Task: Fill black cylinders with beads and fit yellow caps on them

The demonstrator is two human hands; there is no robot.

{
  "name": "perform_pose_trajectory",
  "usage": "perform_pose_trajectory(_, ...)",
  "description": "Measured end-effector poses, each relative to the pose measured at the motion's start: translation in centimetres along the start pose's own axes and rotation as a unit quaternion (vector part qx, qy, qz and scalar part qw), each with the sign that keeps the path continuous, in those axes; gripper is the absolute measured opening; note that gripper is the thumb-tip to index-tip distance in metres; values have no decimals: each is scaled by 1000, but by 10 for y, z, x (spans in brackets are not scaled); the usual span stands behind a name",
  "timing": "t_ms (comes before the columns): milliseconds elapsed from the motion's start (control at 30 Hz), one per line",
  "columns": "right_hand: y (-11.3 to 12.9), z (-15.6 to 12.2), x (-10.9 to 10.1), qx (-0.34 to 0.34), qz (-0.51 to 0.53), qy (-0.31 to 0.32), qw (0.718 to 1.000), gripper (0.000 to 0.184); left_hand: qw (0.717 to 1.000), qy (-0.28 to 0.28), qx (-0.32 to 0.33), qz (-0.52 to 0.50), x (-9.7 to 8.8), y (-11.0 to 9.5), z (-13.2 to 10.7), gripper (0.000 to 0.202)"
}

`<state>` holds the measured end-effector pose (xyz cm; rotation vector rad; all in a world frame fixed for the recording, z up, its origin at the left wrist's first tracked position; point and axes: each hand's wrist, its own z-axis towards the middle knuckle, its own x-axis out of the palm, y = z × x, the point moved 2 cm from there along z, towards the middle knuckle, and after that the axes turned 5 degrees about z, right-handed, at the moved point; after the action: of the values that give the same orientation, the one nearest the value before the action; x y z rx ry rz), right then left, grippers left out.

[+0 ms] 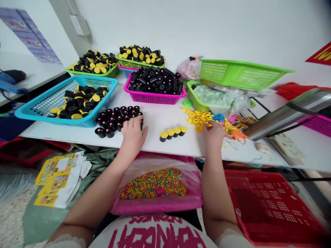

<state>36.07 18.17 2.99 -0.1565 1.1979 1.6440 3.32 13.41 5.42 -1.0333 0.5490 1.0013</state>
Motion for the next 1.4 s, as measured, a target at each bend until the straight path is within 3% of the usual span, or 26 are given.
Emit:
perform_pose_trajectory(100, -5, 0, -13, 51, 3, -45, 998, 26, 983, -29, -65, 170, -10, 3, 1, 35)
perform_pose_trajectory(233, -16, -2, -25, 87, -19, -82, 993, 21, 971, -3, -92, 222, -5, 4, 0, 40)
perform_pose_trajectory(433, -9, -4, -28, -16, -3, -142, 990, 14, 970, 15, -78, 230, 6, 6, 4, 36)
perform_pose_trajectory(700, 33, -16, -33, -93, 53, -137, 985, 16, 974, 19, -42, 220, 3, -4, -2, 34)
perform_pose_trajectory(800, 63, -31, -37, -155, 120, -114, 974, 15, 986, 60, -17, 154, 5, -9, -7, 31)
perform_pose_trajectory(900, 98, -55, -37, -264, 198, -43, 943, 19, 991, 129, -19, -21, 4, -11, -10, 27)
perform_pose_trajectory(1067, 129, -96, -20, -409, 244, 50, 878, 41, 927, 154, -22, -341, -14, -18, -16, 37)
perform_pose_trajectory(1200, 127, -108, -9, -443, 253, 77, 856, 59, 905, 140, 47, -398, -22, -26, -24, 40)
perform_pose_trajectory(1300, 124, -109, -9, -468, 251, 80, 844, 65, 902, 110, 56, -414, -22, -28, -28, 39)
perform_pose_trajectory(1400, 125, -110, -11, -488, 233, 75, 838, 65, 885, 137, 61, -441, -23, -29, -31, 32)
